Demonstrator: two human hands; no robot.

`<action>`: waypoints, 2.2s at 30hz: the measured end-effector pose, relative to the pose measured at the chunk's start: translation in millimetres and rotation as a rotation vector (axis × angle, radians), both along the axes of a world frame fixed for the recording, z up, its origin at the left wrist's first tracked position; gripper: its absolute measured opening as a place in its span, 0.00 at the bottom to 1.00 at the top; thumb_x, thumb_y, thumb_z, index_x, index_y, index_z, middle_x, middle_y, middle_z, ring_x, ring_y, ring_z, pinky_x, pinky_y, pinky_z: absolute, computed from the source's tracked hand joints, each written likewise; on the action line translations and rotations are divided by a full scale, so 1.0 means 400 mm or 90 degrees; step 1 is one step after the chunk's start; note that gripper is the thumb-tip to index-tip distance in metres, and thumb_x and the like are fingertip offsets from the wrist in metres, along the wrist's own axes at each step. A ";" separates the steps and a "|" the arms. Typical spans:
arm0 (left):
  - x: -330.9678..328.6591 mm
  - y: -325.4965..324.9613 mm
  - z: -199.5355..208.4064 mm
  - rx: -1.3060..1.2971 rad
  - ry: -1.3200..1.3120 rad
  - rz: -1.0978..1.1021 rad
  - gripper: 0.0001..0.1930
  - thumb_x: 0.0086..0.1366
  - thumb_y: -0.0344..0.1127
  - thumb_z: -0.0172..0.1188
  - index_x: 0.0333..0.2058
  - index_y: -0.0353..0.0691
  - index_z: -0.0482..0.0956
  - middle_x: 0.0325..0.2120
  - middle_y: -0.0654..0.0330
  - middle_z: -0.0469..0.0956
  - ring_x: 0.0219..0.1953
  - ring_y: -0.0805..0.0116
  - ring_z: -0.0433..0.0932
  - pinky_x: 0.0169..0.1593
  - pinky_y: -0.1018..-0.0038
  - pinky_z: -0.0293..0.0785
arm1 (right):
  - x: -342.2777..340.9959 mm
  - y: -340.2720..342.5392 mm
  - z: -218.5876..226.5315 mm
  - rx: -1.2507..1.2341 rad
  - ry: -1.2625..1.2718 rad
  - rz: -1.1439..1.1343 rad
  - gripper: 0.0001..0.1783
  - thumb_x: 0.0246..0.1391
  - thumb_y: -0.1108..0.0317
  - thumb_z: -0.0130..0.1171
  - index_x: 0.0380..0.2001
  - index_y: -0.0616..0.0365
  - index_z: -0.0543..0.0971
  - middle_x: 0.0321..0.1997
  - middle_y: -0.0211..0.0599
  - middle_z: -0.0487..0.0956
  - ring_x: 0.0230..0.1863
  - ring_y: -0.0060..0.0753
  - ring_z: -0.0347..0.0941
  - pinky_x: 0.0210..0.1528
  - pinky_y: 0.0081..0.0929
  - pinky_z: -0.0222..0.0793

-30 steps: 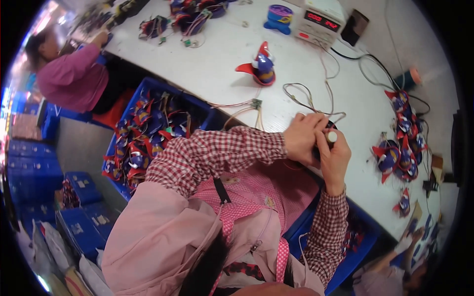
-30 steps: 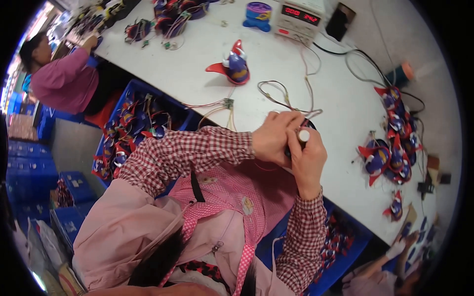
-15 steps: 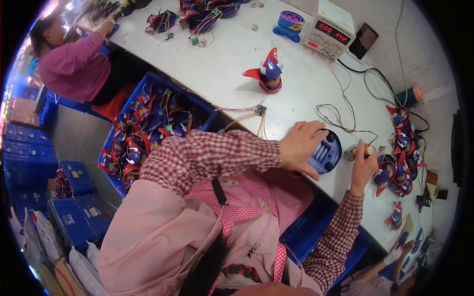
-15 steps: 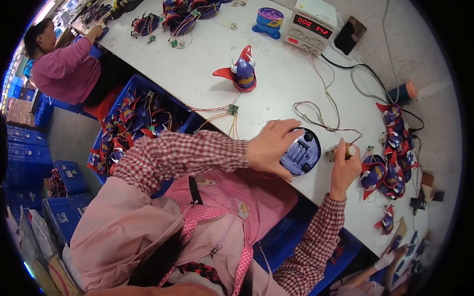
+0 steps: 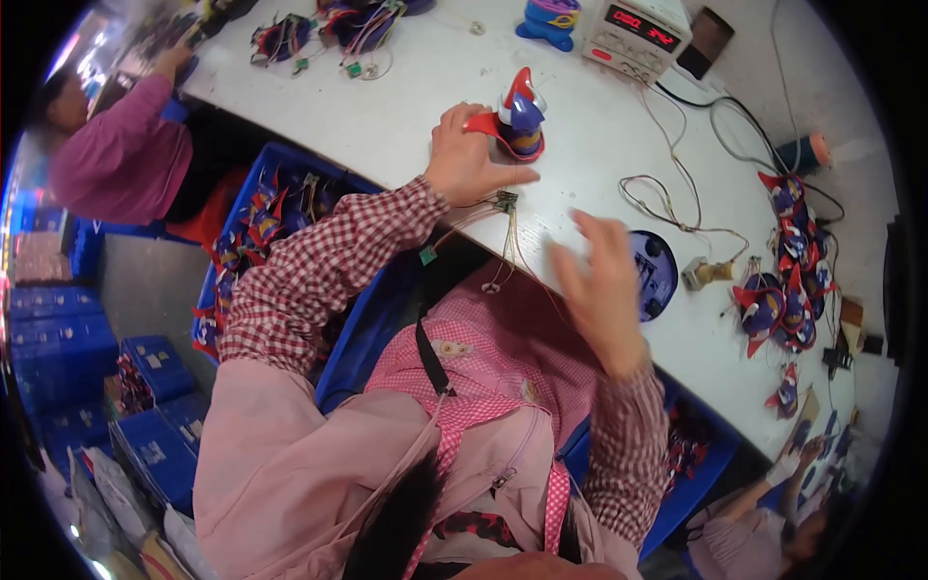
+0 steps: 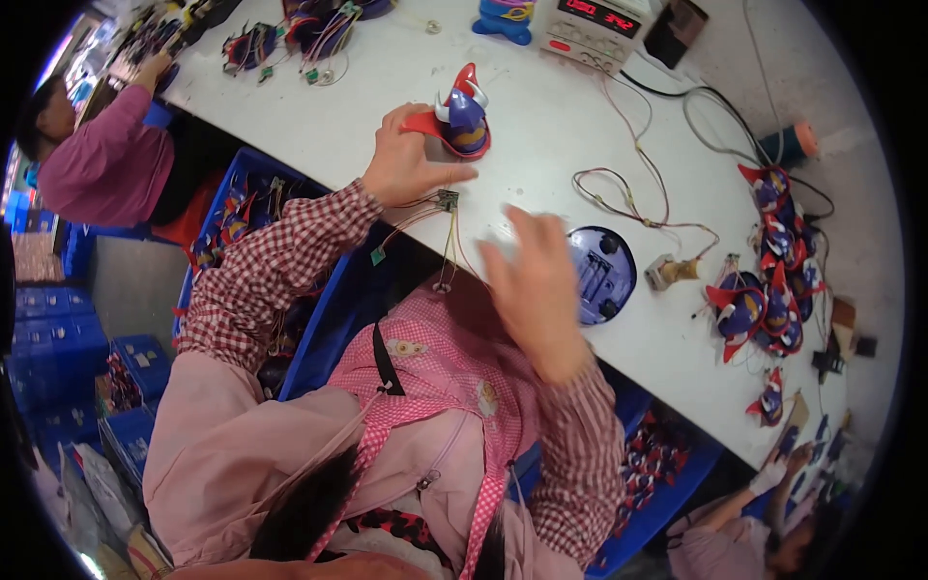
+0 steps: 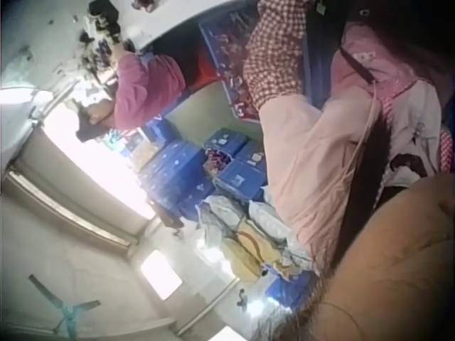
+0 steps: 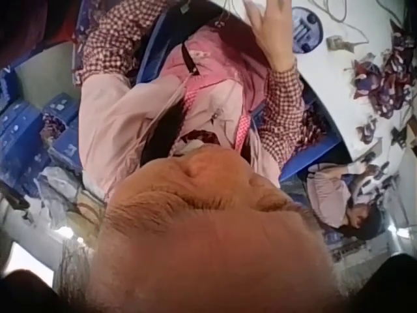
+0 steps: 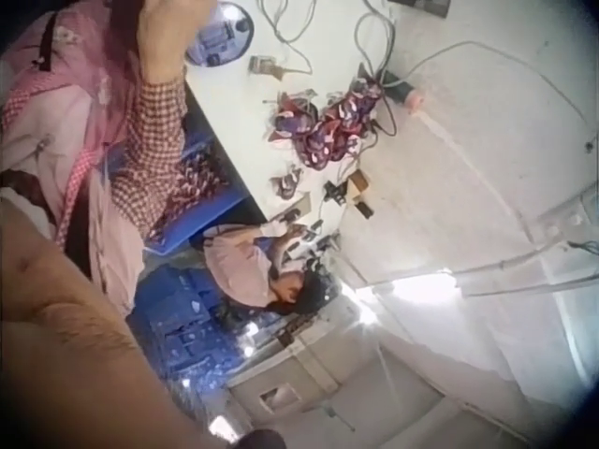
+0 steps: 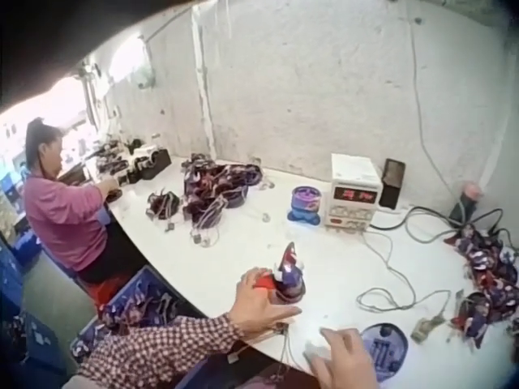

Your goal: Assembling electronic components and testing toy parts at a factory workbench.

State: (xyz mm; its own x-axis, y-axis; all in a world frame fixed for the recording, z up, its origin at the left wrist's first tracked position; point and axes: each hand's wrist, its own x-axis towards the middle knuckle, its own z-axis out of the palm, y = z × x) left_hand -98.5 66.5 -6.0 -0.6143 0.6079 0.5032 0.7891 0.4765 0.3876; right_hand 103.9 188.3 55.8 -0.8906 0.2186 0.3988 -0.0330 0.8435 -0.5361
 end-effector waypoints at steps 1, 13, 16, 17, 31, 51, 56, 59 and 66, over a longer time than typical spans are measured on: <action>-0.015 0.021 -0.003 0.005 -0.067 0.016 0.31 0.43 0.53 0.69 0.40 0.34 0.75 0.40 0.49 0.73 0.48 0.52 0.68 0.53 0.62 0.62 | -0.048 -0.028 -0.027 0.009 -0.019 -0.014 0.21 0.48 0.66 0.60 0.43 0.66 0.70 0.38 0.51 0.70 0.37 0.51 0.69 0.37 0.38 0.69; -0.036 0.077 -0.002 0.203 -0.506 -0.087 0.24 0.47 0.42 0.68 0.39 0.32 0.76 0.31 0.57 0.78 0.34 0.69 0.77 0.41 0.74 0.72 | -0.162 -0.078 -0.128 -0.124 -0.046 -0.072 0.12 0.48 0.66 0.59 0.33 0.63 0.73 0.33 0.47 0.75 0.35 0.47 0.73 0.34 0.36 0.69; 0.003 0.071 0.044 0.275 -0.684 -0.166 0.22 0.50 0.39 0.66 0.41 0.31 0.75 0.35 0.60 0.78 0.36 0.72 0.76 0.41 0.76 0.72 | -0.089 -0.032 -0.074 -0.266 -0.047 -0.059 0.11 0.49 0.67 0.59 0.32 0.64 0.74 0.28 0.43 0.76 0.31 0.39 0.74 0.31 0.32 0.69; 0.025 0.072 0.063 0.344 -0.782 -0.229 0.21 0.51 0.38 0.65 0.41 0.31 0.75 0.35 0.60 0.78 0.36 0.73 0.76 0.42 0.76 0.72 | -0.060 -0.014 -0.053 -0.342 -0.056 -0.062 0.11 0.49 0.68 0.59 0.33 0.64 0.74 0.26 0.40 0.77 0.27 0.33 0.74 0.30 0.28 0.68; 0.262 0.181 0.075 0.172 -0.724 -0.489 0.18 0.43 0.37 0.68 0.30 0.30 0.78 0.22 0.57 0.79 0.27 0.75 0.76 0.35 0.77 0.73 | 0.147 0.209 -0.079 0.148 -0.033 -0.281 0.13 0.52 0.71 0.54 0.41 0.63 0.72 0.43 0.48 0.68 0.46 0.46 0.64 0.48 0.34 0.61; 0.239 -0.148 0.126 0.654 -1.068 -0.381 0.31 0.46 0.27 0.61 0.53 0.35 0.66 0.47 0.57 0.72 0.50 0.68 0.71 0.57 0.70 0.64 | -0.045 -0.071 0.101 -0.337 0.000 0.011 0.16 0.53 0.72 0.55 0.46 0.63 0.70 0.44 0.40 0.68 0.45 0.32 0.67 0.44 0.26 0.65; 0.057 -0.395 0.111 0.785 -0.893 -0.156 0.22 0.51 0.26 0.57 0.48 0.34 0.71 0.38 0.58 0.76 0.41 0.67 0.76 0.51 0.70 0.71 | -0.109 -0.059 0.045 -0.308 -0.125 0.081 0.19 0.52 0.68 0.58 0.46 0.63 0.70 0.45 0.41 0.68 0.45 0.35 0.67 0.41 0.28 0.66; -0.139 -0.487 0.119 0.752 -0.800 -0.009 0.18 0.54 0.29 0.57 0.45 0.33 0.72 0.35 0.56 0.77 0.36 0.67 0.78 0.46 0.69 0.75 | -0.144 -0.056 -0.006 -0.220 -0.124 0.064 0.20 0.51 0.68 0.59 0.46 0.62 0.70 0.45 0.43 0.68 0.45 0.39 0.66 0.43 0.30 0.65; -0.562 -0.572 0.053 0.625 -0.578 0.151 0.23 0.52 0.36 0.63 0.45 0.32 0.69 0.34 0.54 0.77 0.30 0.64 0.79 0.38 0.67 0.78 | -0.205 -0.077 -0.124 0.031 -0.036 0.068 0.15 0.49 0.71 0.58 0.42 0.62 0.72 0.42 0.45 0.69 0.45 0.43 0.64 0.47 0.34 0.62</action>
